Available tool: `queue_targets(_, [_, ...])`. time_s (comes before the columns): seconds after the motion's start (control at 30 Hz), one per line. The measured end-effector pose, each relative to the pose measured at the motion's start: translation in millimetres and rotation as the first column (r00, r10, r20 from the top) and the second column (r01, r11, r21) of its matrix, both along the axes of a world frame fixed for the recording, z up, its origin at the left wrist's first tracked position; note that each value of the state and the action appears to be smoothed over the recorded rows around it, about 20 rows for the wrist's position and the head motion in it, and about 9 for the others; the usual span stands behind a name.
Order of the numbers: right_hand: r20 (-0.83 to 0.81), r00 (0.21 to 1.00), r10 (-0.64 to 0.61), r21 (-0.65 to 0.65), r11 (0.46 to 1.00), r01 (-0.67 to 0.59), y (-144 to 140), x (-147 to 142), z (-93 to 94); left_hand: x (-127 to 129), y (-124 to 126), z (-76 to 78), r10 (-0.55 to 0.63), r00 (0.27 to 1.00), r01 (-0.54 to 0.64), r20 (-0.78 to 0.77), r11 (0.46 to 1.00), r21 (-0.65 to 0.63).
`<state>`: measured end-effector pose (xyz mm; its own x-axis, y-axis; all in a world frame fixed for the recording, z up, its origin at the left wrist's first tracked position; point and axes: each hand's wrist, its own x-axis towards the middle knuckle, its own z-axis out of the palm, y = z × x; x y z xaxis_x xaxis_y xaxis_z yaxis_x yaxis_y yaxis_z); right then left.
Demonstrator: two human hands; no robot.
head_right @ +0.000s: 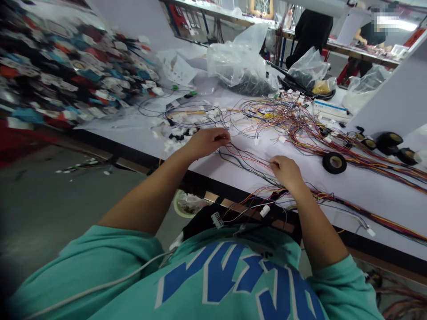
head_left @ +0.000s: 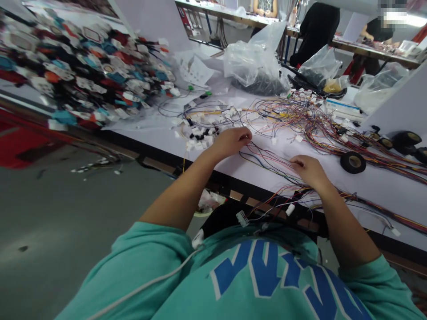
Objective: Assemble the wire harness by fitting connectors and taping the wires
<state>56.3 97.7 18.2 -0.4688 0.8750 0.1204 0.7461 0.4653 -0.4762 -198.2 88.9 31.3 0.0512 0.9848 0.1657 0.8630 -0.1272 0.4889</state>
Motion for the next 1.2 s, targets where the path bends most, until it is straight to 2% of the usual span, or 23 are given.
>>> queue_targets(0.17, [-0.055,0.998,-0.042,-0.001,0.999,0.042,-3,-3,4.1,-2,0,-0.9,-0.034,0.985,0.033,0.172,0.999,0.005])
queue_targets(0.27, [-0.068,0.998,0.007,0.065,0.998,-0.002,-4,-4,4.9,-4,0,-1.5,-0.051,0.957,0.055,0.284,0.998,-0.005])
queue_targets(0.37, [-0.054,0.998,0.038,0.076,0.997,-0.034,-5,-5,3.9,-5,0,-1.4,-0.055,0.941,0.064,0.334,0.998,-0.017])
queue_targets(0.57, [0.0,1.0,0.021,0.074,0.997,-0.021,-6,-7,-0.5,-4,-2,0.0,-0.041,0.911,0.056,0.411,0.998,-0.026])
queue_targets(0.7, [0.038,0.998,0.059,0.101,0.993,-0.063,-5,-9,-4.6,-4,-3,0.2,-0.001,0.809,0.09,0.588,0.988,-0.122])
queue_targets(0.83, [-0.029,0.997,0.065,0.123,0.991,-0.061,-3,-9,-6.4,-6,-2,0.7,0.048,0.7,0.114,0.713,0.977,-0.178])
queue_targets(1.03, [-0.17,0.985,0.036,0.056,0.998,-0.027,-2,-9,-2.5,-11,-1,-2.9,0.079,0.668,0.103,0.74,0.975,-0.196])
queue_targets(1.2, [-0.276,0.959,-0.06,-0.058,0.997,0.045,-3,-9,0.4,-13,-3,-7.1,0.076,0.631,0.117,0.772,0.974,-0.192])
